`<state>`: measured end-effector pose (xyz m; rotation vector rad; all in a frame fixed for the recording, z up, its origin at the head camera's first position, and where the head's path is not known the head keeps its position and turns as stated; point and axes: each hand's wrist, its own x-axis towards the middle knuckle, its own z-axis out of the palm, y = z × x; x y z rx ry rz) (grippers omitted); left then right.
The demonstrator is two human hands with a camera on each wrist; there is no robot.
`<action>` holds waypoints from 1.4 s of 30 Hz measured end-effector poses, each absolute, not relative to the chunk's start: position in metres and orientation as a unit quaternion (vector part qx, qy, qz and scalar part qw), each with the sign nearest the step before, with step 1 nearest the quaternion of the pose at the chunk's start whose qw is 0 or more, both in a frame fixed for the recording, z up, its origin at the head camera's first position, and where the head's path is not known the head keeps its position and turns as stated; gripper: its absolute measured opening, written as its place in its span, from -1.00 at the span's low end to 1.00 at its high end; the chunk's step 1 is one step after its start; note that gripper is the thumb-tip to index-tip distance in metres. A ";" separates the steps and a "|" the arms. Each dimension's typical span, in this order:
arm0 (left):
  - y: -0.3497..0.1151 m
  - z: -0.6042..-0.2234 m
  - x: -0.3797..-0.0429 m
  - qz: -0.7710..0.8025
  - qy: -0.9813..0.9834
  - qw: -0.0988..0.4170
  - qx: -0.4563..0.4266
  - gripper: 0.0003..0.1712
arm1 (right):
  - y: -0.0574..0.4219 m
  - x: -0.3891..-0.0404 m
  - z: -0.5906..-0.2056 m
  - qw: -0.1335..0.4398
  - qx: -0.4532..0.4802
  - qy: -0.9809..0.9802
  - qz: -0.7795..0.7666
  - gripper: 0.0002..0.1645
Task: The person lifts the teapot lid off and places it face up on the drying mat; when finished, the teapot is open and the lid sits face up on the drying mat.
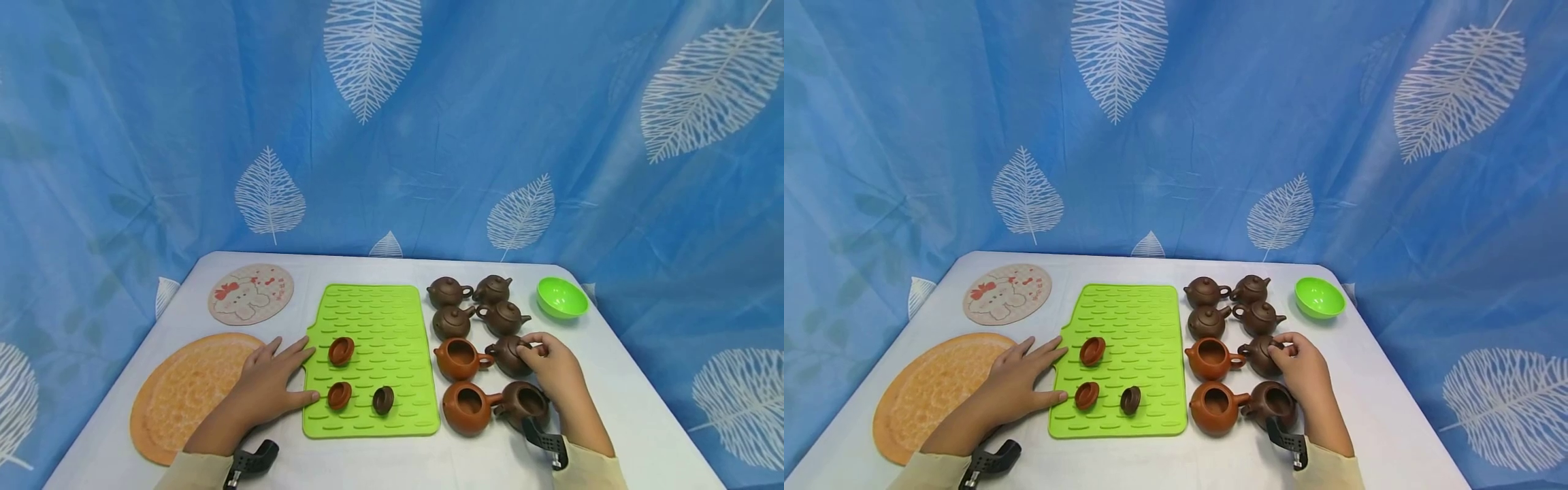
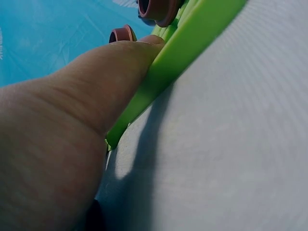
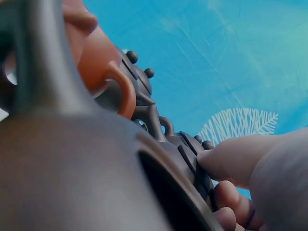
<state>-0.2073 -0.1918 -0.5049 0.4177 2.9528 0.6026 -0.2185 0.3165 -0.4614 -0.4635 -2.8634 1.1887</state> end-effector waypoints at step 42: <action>-0.191 -0.502 -0.206 0.192 0.970 0.048 0.139 0.08 | 0.336 -0.214 -0.457 -0.020 -0.059 -0.620 0.782 -0.85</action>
